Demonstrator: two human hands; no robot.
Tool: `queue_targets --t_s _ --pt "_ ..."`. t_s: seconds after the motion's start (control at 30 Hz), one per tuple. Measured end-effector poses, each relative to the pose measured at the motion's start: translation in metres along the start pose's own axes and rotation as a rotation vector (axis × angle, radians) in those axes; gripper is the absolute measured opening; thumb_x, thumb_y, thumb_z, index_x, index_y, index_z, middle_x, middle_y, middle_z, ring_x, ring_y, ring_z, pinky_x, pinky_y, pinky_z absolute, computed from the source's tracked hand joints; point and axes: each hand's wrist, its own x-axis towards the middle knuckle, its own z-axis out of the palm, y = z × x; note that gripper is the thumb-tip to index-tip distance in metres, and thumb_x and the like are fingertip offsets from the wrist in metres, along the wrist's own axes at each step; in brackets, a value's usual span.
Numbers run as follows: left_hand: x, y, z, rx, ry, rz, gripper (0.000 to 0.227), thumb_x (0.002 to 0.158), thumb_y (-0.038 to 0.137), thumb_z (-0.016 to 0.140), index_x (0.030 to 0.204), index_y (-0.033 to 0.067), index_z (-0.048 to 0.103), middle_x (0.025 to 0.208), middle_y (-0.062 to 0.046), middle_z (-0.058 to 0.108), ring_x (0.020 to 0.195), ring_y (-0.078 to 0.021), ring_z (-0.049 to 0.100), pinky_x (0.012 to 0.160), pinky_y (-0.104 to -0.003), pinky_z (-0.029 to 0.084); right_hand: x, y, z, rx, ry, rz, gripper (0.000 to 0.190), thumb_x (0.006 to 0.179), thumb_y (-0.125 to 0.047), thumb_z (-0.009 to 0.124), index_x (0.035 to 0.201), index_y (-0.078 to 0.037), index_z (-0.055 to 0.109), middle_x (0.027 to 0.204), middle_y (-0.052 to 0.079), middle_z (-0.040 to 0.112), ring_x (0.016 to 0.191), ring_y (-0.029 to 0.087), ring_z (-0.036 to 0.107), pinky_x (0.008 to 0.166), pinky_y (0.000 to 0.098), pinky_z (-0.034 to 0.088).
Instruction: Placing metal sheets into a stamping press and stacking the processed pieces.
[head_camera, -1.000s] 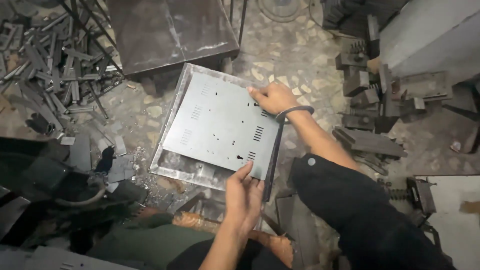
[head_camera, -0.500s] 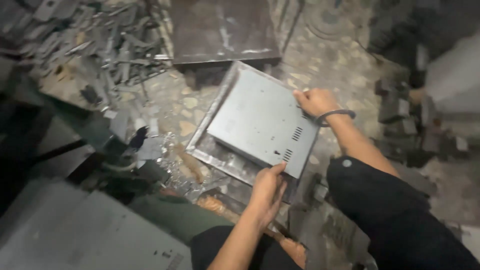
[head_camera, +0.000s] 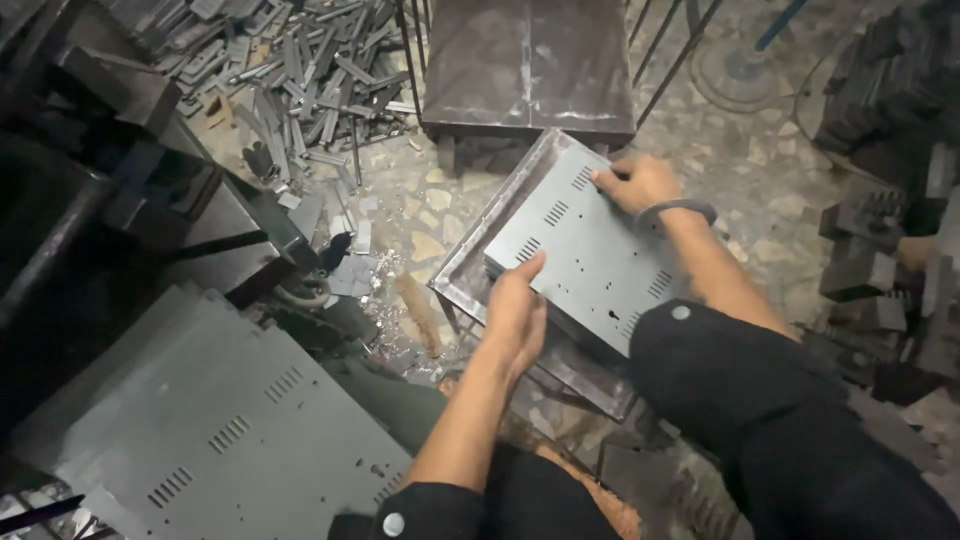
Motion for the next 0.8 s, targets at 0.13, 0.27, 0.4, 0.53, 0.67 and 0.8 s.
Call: queue_targets --t_s 0.13,0.27,0.4,0.53,0.67,0.8 --pt "0.038 -0.030 -0.025 0.247 -0.027 -0.029 0.083 0.084 0.022 0.080 0.150 0.0001 0.034 0.163 -0.019 0.023 0.156 -0.0312 0.017 0.123 -0.046 0.022 0.007 0.006 0.002 -0.122 -0.044 -0.020 0.051 0.093 -0.057 0.063 0.127 -0.020 0.074 0.130 0.011 0.072 0.126 0.036 0.062 0.107 0.0519 0.047" --pt "0.015 -0.021 -0.016 0.306 -0.046 0.088 0.072 0.087 0.020 0.071 0.149 0.0001 0.040 0.155 -0.020 0.041 0.144 -0.0272 0.035 0.116 -0.051 0.029 -0.016 -0.037 0.000 -0.417 0.117 -0.305 0.071 0.098 -0.047 0.064 0.149 0.001 0.053 0.154 0.025 0.052 0.138 0.040 0.054 0.116 0.0597 0.034" --pt "0.015 -0.042 -0.043 0.428 0.047 0.108 0.060 0.090 0.035 0.071 0.133 -0.0008 0.051 0.132 -0.025 0.052 0.123 -0.0280 0.045 0.101 -0.051 0.035 -0.071 -0.106 0.030 -0.187 -0.052 -0.676 0.071 0.094 -0.056 0.064 0.136 0.000 0.063 0.138 0.026 0.063 0.131 0.043 0.057 0.116 0.0607 0.035" --pt "-0.031 -0.021 -0.076 0.437 -0.010 0.030 0.059 0.093 0.029 0.066 0.139 -0.0069 0.057 0.124 -0.021 0.061 0.114 -0.0280 0.053 0.094 -0.040 0.044 -0.078 -0.108 0.060 -0.432 -0.079 -0.941 0.041 0.078 -0.050 0.072 0.095 -0.012 0.075 0.096 0.009 0.074 0.106 0.029 0.068 0.111 0.0498 0.042" --pt "-0.095 0.035 -0.119 0.287 -0.026 -0.012 0.042 0.096 0.017 0.054 0.131 0.0004 0.069 0.135 -0.013 0.075 0.125 -0.0204 0.069 0.104 -0.031 0.051 -0.072 -0.098 0.068 -0.375 0.005 -1.035 0.039 0.079 -0.045 0.073 0.101 -0.013 0.077 0.094 0.007 0.072 0.095 0.029 0.069 0.101 0.0436 0.048" --pt "-0.154 0.095 -0.179 -0.003 0.196 0.119 0.040 0.096 0.004 0.049 0.132 -0.0079 0.064 0.129 -0.023 0.072 0.121 -0.0304 0.066 0.108 -0.043 0.049 -0.069 -0.092 0.074 -0.467 -0.050 -1.027 0.038 0.076 -0.040 0.077 0.103 -0.013 0.074 0.094 0.006 0.071 0.097 0.027 0.069 0.112 0.0471 0.045"
